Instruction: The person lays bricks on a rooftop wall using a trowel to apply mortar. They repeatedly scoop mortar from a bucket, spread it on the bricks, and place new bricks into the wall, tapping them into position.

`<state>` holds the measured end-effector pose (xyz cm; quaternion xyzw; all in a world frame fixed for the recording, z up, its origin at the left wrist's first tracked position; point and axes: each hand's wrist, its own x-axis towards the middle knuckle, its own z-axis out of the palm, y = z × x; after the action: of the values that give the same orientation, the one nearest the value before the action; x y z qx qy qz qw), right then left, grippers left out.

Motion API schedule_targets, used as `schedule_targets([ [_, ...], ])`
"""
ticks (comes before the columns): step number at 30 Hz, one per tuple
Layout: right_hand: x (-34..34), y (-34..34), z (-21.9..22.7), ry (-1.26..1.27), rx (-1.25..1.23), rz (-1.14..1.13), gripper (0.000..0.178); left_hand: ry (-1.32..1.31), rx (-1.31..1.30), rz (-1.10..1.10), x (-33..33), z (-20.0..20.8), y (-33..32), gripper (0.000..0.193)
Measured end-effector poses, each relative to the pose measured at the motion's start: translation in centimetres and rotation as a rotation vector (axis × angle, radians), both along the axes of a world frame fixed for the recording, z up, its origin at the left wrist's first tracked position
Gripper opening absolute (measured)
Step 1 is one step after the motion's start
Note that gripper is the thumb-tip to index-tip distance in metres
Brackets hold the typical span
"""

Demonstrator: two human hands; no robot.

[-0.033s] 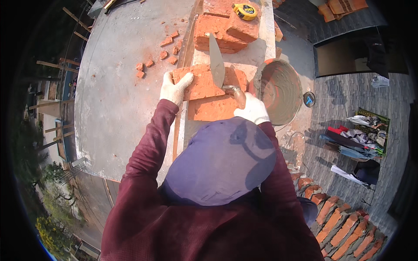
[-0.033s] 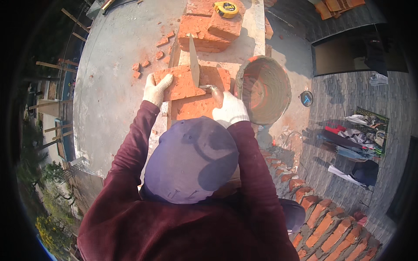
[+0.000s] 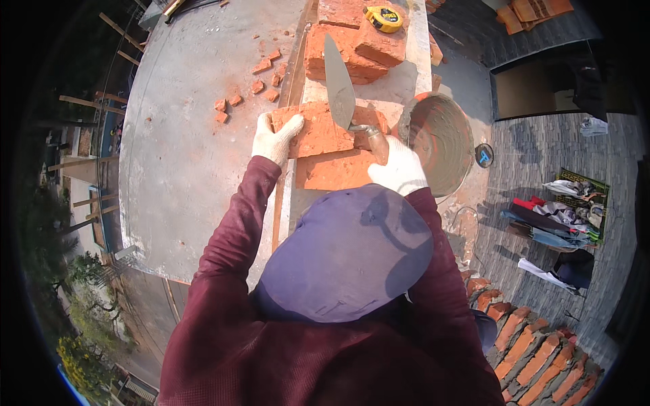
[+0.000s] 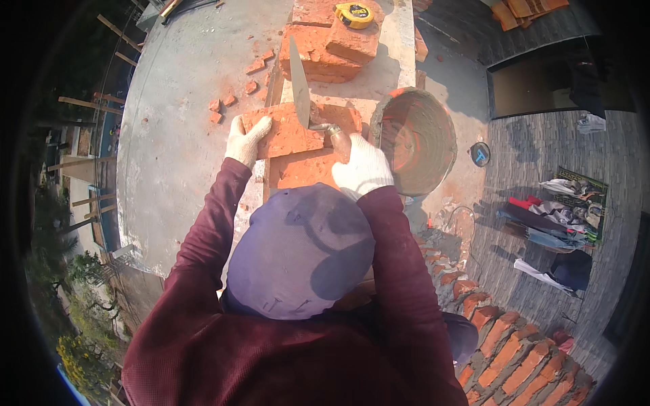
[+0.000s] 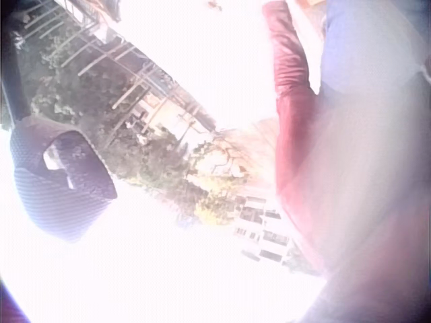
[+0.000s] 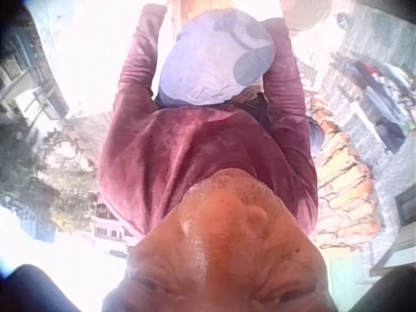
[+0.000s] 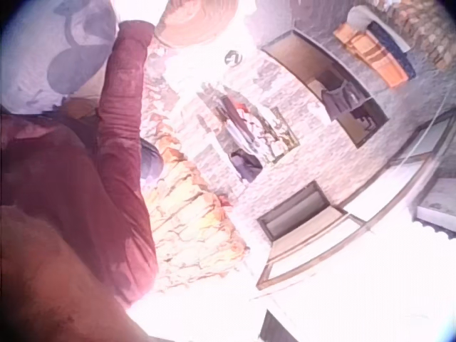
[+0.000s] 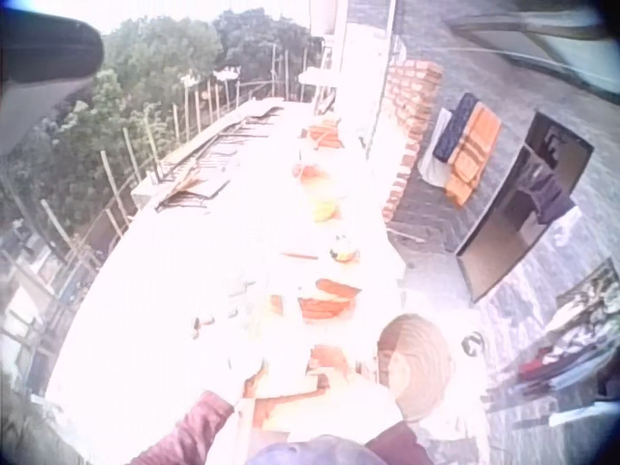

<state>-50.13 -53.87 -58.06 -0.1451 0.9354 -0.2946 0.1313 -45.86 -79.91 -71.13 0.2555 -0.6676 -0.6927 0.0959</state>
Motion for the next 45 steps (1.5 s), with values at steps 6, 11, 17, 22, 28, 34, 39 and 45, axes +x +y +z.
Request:
schedule_targets([
  [6,-1.5,-2.3,9.7,0.190,-0.860,-0.238,0.037,-0.027,0.173,-0.023,0.8,2.1,-0.1,0.060],
  [11,0.9,1.7,-5.2,-0.186,0.211,0.001,0.049,-0.035,0.149,-0.036,0.8,2.7,0.4,0.057],
  [17,1.5,2.4,-2.4,-0.187,-0.163,-0.066,0.052,0.065,0.319,0.097,2.9,-0.3,0.3,0.046],
  [22,-1.1,1.2,0.7,-0.087,-0.358,0.040,0.051,0.003,0.352,0.100,2.9,2.0,0.9,0.046],
  [28,-0.1,0.8,8.2,-0.119,-0.574,-0.120,0.039,0.152,0.921,0.082,4.1,1.6,-1.7,0.053],
  [34,0.0,2.9,8.2,-0.075,-0.580,-0.018,0.040,0.065,1.103,-0.127,2.3,5.9,-2.5,0.057],
  [39,-2.6,1.2,11.1,-0.211,-0.865,0.020,0.040,0.207,1.338,-0.433,-3.0,12.2,2.4,0.053],
  [45,-5.6,5.4,17.1,-0.204,-1.064,-0.065,0.049,0.101,0.664,-0.402,-8.8,23.7,9.7,0.052],
])
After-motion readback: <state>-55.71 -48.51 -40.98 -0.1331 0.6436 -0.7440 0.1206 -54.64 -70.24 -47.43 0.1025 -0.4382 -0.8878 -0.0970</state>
